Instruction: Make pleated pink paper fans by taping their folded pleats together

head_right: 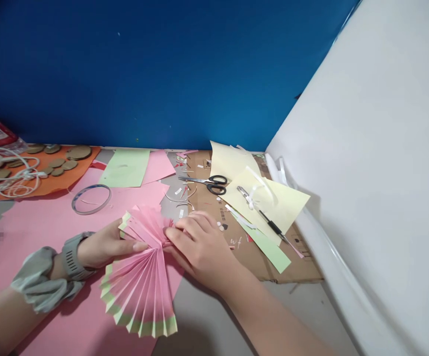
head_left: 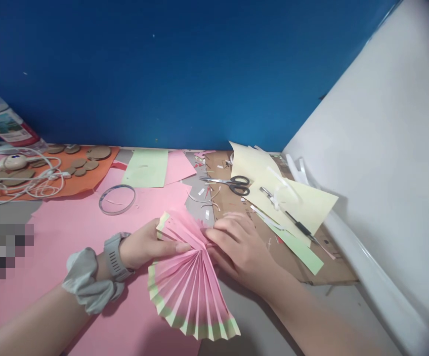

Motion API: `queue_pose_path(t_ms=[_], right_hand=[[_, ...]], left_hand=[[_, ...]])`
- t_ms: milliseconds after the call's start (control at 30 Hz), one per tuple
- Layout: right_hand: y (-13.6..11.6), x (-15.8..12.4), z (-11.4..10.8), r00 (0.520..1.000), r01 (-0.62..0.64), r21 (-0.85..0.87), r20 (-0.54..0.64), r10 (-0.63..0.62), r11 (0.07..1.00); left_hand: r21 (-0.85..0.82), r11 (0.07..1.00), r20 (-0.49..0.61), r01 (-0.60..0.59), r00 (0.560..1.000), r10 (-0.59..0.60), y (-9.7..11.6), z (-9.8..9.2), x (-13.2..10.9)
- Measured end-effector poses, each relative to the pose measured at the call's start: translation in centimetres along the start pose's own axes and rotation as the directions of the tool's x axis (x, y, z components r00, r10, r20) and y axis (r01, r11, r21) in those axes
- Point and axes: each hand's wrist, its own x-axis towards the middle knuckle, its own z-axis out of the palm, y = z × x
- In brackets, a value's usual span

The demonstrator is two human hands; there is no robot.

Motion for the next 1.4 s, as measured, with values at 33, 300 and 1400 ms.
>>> queue_pose_path(t_ms=[33, 300, 1400], right_hand=[[0.1, -0.1, 0.0, 1.0, 0.0, 0.005, -0.003, 0.0, 1.0], [0.4, -0.7, -0.2, 0.996, 0.03, -0.056, -0.087, -0.034, 0.998], [0.5, 0.4, 1.4, 0.914, -0.273, 0.062, 0.329, 0.238, 0.96]], left_hand=[[0.009, 1.0, 0.024, -0.007, 1.0, 0.007, 0.1, 0.0, 0.0], [0.081, 0.997, 0.099, -0.004, 0.995, -0.004, 0.7, 0.0, 0.0], [0.914, 0.334, -0.348, 0.23, 0.868, 0.355, -2.2, 4.1, 0.0]])
